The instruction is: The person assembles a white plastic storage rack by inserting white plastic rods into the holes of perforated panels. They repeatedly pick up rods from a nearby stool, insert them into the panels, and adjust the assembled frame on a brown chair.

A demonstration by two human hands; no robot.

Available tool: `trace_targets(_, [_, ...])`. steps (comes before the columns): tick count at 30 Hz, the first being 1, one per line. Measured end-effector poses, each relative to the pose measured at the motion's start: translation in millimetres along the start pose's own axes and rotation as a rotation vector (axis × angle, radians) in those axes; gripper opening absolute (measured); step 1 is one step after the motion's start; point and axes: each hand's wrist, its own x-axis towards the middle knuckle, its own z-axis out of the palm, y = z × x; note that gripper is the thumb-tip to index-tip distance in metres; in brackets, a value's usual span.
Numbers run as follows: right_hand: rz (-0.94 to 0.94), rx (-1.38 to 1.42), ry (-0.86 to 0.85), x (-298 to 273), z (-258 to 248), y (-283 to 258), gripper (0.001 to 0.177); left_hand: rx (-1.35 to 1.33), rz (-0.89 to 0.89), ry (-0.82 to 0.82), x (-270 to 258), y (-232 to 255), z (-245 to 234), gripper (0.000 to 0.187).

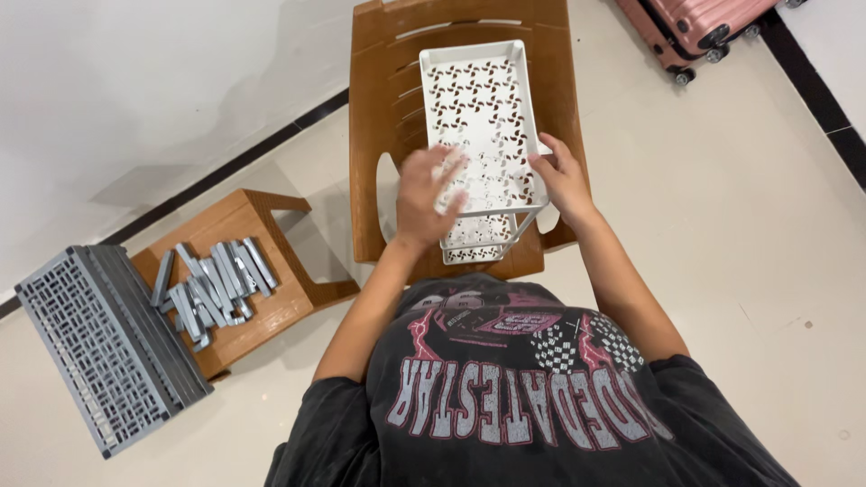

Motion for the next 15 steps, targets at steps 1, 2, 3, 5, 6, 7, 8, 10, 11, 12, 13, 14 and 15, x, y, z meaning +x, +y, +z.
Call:
trace_targets(1, [0.023, -0.003, -0.017, -2.4, 2.1, -1.5, 0.053, -0.003, -0.105, 0.092, -6.6, -6.3, -0.1, 0.039])
trace_targets(2, [0.02, -0.002, -0.014, -4.0, 3.7, -1.4, 0.053, -0.153, -0.313, 0.085, -15.0, -13.9, 1.7, 0.04])
trace_targets(3, [0.016, 0.002, -0.009, -6.2, 4.9, 0.4, 0.053, -0.303, -0.519, 0.076, -25.5, -22.6, 4.0, 0.042])
trace_targets(5, [0.003, 0.021, 0.001, -8.0, 6.5, 5.9, 0.052, -0.473, -0.74, -0.015, -50.4, -42.9, 12.2, 0.045])
trace_targets(6, [-0.005, 0.037, 0.007, -8.1, 6.6, 8.9, 0.05, -0.493, -0.753, -0.097, -64.0, -53.3, 18.2, 0.046])
trace_targets(7, [-0.019, 0.053, 0.013, -6.0, 6.7, 11.1, 0.049, -0.512, -0.762, -0.175, -77.1, -63.8, 25.4, 0.048])
trace_targets(8, [-0.021, 0.059, 0.009, -4.2, 7.1, 13.4, 0.048, -0.679, -0.78, -0.203, -90.6, -71.5, 35.1, 0.049])
trace_targets(10, [-0.025, 0.071, 0.002, -2.8, 5.2, 17.8, 0.047, -1.015, -0.806, -0.257, -115.1, -81.3, 58.8, 0.054])
trace_targets(11, [-0.04, 0.092, 0.003, -2.1, 4.9, 19.4, 0.046, -1.13, -0.813, -0.269, -125.5, -86.4, 67.2, 0.054])
trace_targets(12, [-0.055, 0.113, 0.004, -1.7, 4.1, 20.4, 0.044, -1.244, -0.816, -0.279, -133.9, -90.7, 74.7, 0.056])
trace_targets(13, [-0.072, 0.139, 0.006, -1.0, 5.1, 21.4, 0.043, -1.353, -0.813, -0.292, -140.8, -96.0, 78.3, 0.061])
trace_targets(14, [-0.062, 0.152, 0.004, -1.0, 5.1, 21.6, 0.043, -1.376, -0.88, -0.27, -147.0, -99.5, 80.8, 0.05])
trace_targets(15, [-0.053, 0.165, 0.004, -1.0, 4.5, 20.9, 0.043, -1.396, -0.945, -0.25, -150.9, -102.5, 82.7, 0.043])
